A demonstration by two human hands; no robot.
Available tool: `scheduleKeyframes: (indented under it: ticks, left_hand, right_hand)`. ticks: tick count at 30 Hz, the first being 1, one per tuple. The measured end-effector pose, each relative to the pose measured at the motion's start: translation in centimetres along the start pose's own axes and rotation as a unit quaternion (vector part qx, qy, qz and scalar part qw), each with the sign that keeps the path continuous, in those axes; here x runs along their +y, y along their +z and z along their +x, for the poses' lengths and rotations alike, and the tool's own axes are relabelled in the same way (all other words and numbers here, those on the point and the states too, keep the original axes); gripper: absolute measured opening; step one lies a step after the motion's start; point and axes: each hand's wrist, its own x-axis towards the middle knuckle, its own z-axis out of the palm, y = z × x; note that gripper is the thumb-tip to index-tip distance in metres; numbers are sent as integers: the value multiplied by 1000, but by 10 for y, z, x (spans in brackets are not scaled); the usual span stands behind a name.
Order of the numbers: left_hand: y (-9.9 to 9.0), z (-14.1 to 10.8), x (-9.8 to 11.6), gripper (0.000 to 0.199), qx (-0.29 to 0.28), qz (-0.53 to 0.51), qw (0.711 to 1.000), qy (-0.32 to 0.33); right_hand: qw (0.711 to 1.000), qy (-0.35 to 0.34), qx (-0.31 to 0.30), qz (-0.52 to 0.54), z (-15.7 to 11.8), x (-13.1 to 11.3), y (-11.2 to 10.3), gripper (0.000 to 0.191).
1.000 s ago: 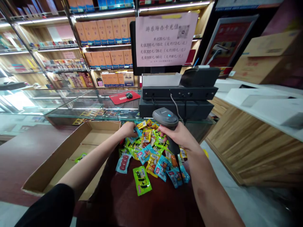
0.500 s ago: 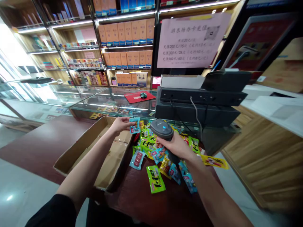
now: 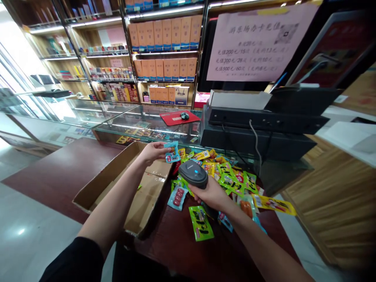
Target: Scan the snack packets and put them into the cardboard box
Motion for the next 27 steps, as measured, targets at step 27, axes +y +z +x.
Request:
scheduleKeyframes:
  ticks: [27]
  left_hand:
    - [2,-2,1,50,-14,0,1000,-20]
  right_hand:
    - [999,10,22,21,-1,-6,0,13]
